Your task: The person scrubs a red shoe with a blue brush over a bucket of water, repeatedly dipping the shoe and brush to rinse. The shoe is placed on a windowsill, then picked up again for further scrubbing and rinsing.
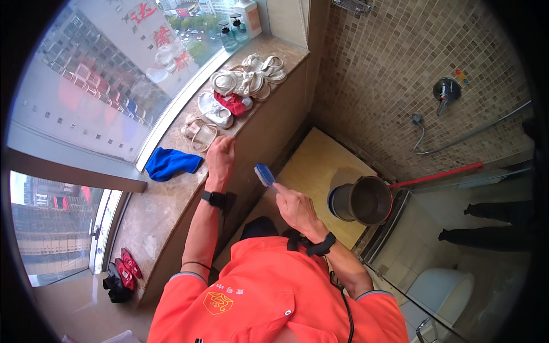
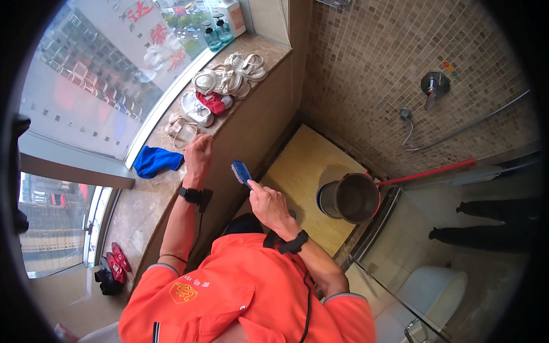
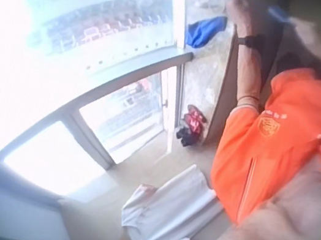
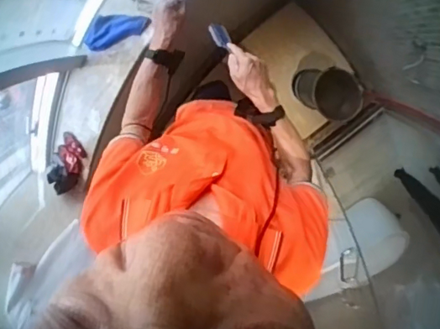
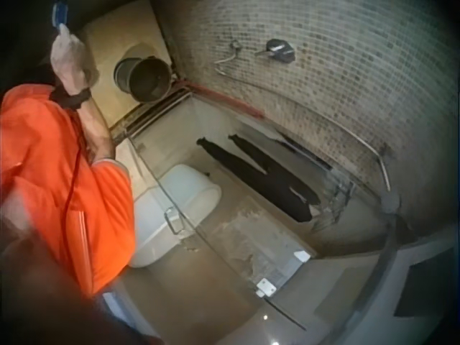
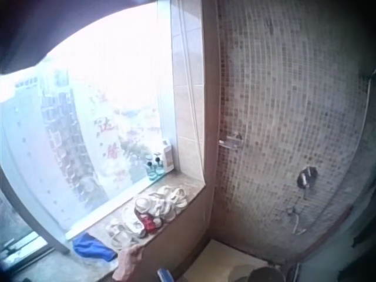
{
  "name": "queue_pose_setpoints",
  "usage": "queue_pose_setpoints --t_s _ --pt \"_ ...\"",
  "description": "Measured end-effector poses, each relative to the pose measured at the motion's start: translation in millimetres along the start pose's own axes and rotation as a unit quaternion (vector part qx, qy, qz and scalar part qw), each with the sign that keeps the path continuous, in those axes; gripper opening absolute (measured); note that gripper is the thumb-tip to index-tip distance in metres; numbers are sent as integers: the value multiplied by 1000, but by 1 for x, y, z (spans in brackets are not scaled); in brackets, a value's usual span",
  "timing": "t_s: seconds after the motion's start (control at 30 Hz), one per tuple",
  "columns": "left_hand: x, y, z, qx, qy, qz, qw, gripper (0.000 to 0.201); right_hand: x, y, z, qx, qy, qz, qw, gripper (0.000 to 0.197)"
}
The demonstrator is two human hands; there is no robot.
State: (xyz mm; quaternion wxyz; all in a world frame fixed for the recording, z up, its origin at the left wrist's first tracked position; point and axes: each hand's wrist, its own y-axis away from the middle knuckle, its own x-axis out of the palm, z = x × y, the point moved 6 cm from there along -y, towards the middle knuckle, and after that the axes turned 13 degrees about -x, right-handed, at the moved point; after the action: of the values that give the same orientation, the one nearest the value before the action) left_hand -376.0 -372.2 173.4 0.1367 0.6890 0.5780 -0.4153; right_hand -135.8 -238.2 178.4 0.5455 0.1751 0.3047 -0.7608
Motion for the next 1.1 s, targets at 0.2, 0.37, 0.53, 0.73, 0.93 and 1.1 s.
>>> queue_pose_setpoints --t_s 0.2,0.37,0.53,0.73,0.93,1.1 --pt "40 -64 -16 -3 -87 6 996 47 -29 -11 -37 71 -15 -20 997 35" --pt "69 -90 -9 -17 -203 6 979 72 -43 -43 -46 89 -13 2 996 34" --pt "66 -108 1 -43 -134 12 990 56 -48 -93 -46 35 -10 1 999 34" --pt "29 -127 3 -46 19 -54 997 31 -29 -148 -40 -38 -14 1 999 33" --pt "-3 -143 22 -160 256 -74 950 24 -9 -187 -35 -79 -21 2 997 33" --pt "-40 -140 -18 -74 271 -101 954 27 -8 -206 -32 -75 -21 6 997 33"
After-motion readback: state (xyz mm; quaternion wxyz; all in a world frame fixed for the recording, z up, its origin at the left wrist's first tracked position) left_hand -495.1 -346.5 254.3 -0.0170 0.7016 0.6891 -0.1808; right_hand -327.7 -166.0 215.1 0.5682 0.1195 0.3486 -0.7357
